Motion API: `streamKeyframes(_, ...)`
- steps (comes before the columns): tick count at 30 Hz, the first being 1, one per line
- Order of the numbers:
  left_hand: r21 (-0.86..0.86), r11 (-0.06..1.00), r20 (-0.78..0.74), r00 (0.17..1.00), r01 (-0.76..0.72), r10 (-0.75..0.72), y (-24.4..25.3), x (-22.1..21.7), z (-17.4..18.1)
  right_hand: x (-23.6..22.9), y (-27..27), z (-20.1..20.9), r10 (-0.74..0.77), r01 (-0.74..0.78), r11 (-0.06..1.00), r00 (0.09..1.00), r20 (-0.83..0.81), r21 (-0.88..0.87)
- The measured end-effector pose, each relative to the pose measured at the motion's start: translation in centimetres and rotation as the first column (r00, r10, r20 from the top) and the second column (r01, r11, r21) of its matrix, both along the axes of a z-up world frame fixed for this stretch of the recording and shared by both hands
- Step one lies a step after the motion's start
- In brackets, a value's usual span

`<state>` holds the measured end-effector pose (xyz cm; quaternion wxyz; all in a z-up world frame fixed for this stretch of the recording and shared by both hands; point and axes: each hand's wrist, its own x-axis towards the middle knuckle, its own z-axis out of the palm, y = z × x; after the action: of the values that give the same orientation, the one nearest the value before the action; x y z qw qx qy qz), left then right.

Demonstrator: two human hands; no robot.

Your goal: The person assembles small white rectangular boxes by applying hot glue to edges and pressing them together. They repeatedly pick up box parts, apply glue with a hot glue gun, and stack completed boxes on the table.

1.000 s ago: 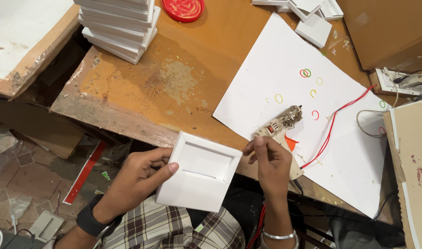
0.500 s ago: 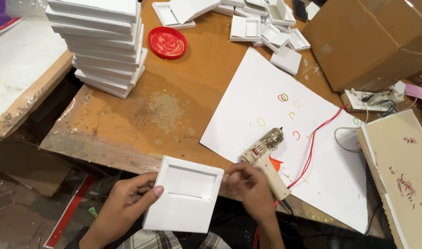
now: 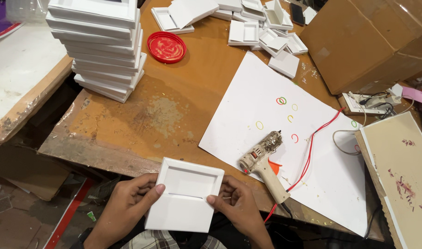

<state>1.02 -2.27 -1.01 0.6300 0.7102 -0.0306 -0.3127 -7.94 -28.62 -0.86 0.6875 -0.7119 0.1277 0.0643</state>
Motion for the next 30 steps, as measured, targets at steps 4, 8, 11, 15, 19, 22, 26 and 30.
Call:
streamKeyframes(4,-0.104,0.995,-0.011,1.0,-0.005,0.004,-0.1,-0.1,-0.3,0.0,-0.2,-0.2,-0.019,0.019,1.0,1.0,0.002,-0.013)
streamKeyframes(8,-0.089,0.996,-0.067,0.998,-0.004,-0.002,0.0,0.0,-0.7,-0.1,-0.5,-0.6,-0.016,0.016,1.0,1.0,0.013,-0.011)
streamKeyframes(11,-0.136,0.991,-0.061,0.998,-0.016,0.008,0.1,0.0,-1.1,0.0,-0.7,-1.0,0.0,0.0,1.0,1.0,0.005,0.006)
streamKeyframes(15,-0.14,0.989,-0.018,0.999,-0.044,0.041,0.6,0.3,-1.8,-0.2,-0.9,-1.4,0.087,-0.088,0.99,0.996,0.014,0.11)
streamKeyframes(19,-0.218,0.973,-0.012,0.997,-0.079,0.078,0.9,0.5,-2.4,-0.7,-0.3,-1.6,0.116,-0.113,0.991,0.993,-0.034,0.065)
streamKeyframes(22,-0.212,0.975,-0.036,0.997,-0.073,0.067,1.0,0.7,-2.5,-0.3,-0.1,-1.6,0.098,-0.101,0.989,0.995,0.034,0.109)
streamKeyframes(26,-0.198,0.98,-0.067,0.998,-0.034,0.021,1.1,0.7,-2.4,-0.1,0.0,-1.7,0.08,-0.08,0.992,0.997,0.006,0.093)
streamKeyframes(30,-0.229,0.973,-0.022,0.999,-0.03,0.026,1.6,0.7,-2.3,0.1,0.0,-2.8,0.078,-0.078,0.997,0.997,-0.012,0.02)
